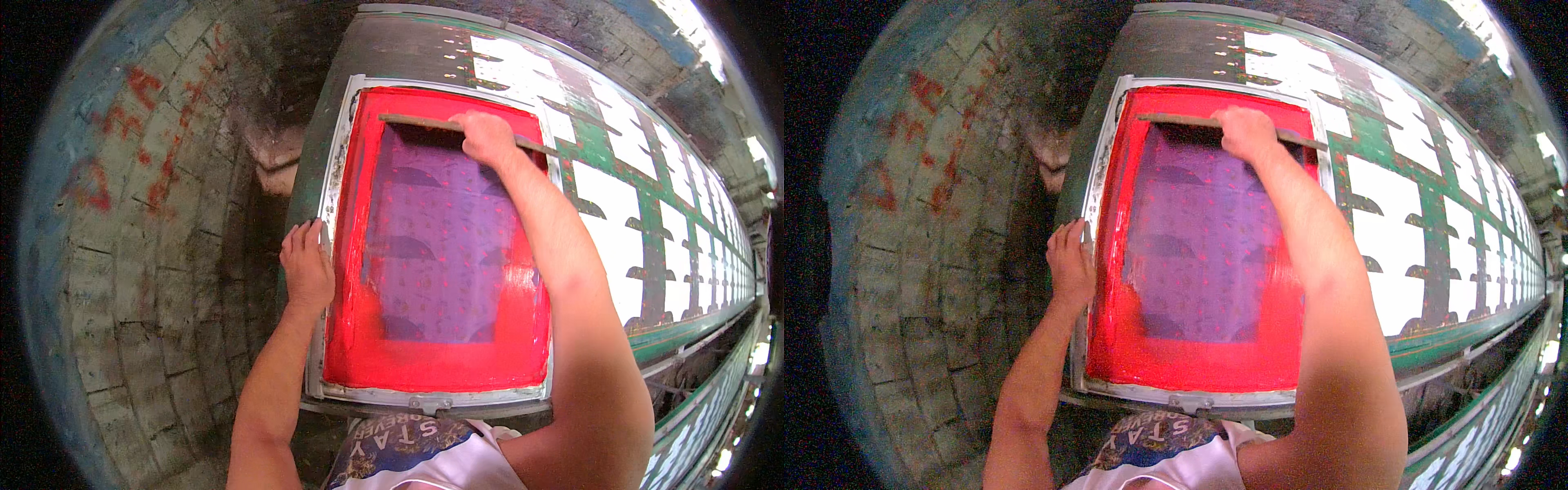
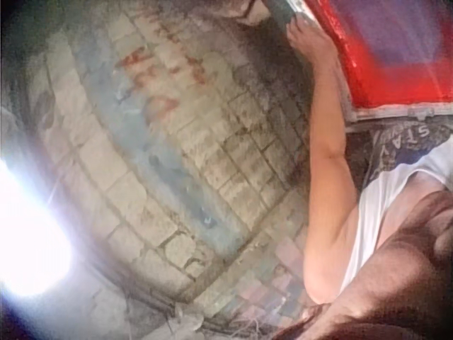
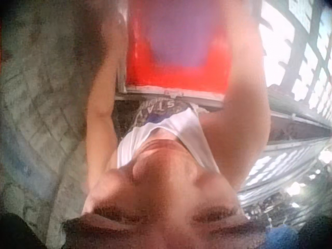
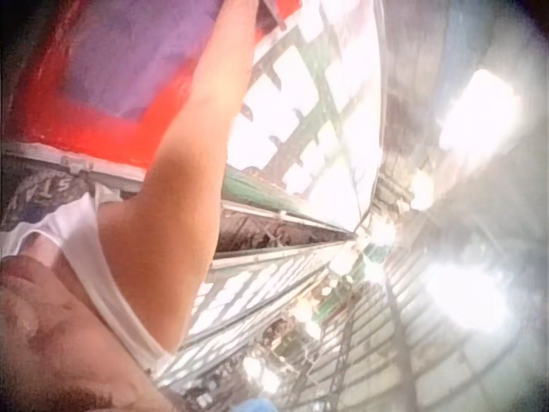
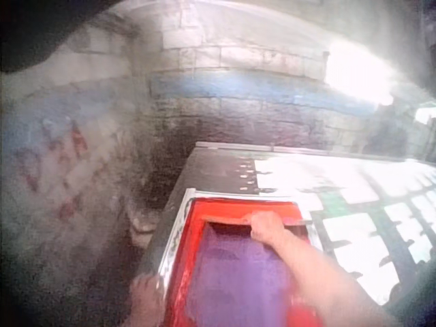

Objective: The person performs screen printing by repeatedly placing a red-framed screen over patterned sheets on a long table and using a squeegee to pull purple ink across the mesh. The person lifts the screen, moves to the next sheet, and repeats the process along the table.

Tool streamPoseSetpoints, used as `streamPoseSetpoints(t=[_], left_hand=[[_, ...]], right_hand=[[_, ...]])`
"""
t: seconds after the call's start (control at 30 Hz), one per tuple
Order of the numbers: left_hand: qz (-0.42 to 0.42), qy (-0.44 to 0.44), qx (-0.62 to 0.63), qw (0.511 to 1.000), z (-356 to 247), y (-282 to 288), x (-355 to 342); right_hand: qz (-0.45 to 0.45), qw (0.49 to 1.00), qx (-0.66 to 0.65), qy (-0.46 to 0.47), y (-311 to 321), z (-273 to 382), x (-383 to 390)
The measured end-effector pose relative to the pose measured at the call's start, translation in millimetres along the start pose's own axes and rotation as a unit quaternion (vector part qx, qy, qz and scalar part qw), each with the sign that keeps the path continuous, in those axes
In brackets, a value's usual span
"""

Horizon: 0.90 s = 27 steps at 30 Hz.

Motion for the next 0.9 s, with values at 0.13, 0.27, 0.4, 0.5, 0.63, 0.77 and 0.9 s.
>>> streamPoseSetpoints(t=[0.13, 0.27, 0.4, 0.5, 0.63, 0.77, 0.9], left_hand=[[-0.002, 0.003, -0.007, 1.0, -3, 2, -1], [-0.016, -0.019, -0.005, 1.0, -1, 1, 0], [-0.008, -0.013, -0.003, 1.0, 0, -1, 0], [-0.008, -0.015, 0.005, 1.0, -1, 2, 0], [-0.021, -0.02, 0.018, 0.999, -1, 4, 0], [-0.047, -0.045, 0.027, 0.998, 3, 2, 3], [-0.08, -0.065, 0.037, 0.994, 7, 2, 5]], right_hand=[[0.025, 1.0, 0.002, -0.009, 8, -18, -39], [0.028, 0.999, 0.006, -0.016, 9, -27, -51], [0.062, 0.998, -0.002, -0.012, 13, -28, -58], [0.09, 0.995, -0.035, -0.007, 20, -26, -54], [0.122, 0.992, -0.024, 0.001, 25, -13, -23], [0.123, 0.992, -0.028, 0.03, 29, 10, 43], [0.139, 0.989, -0.025, 0.041, 39, 39, 121]])
Point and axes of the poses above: each hand's wrist, its own x-axis away from the middle knuckle, its own y-axis out of the back of the hand, z = x × y, the point moved 4 cm from there along -x, towards the middle knuckle, and after that the axes turned 9 degrees about -y, right-handed, at the moved point
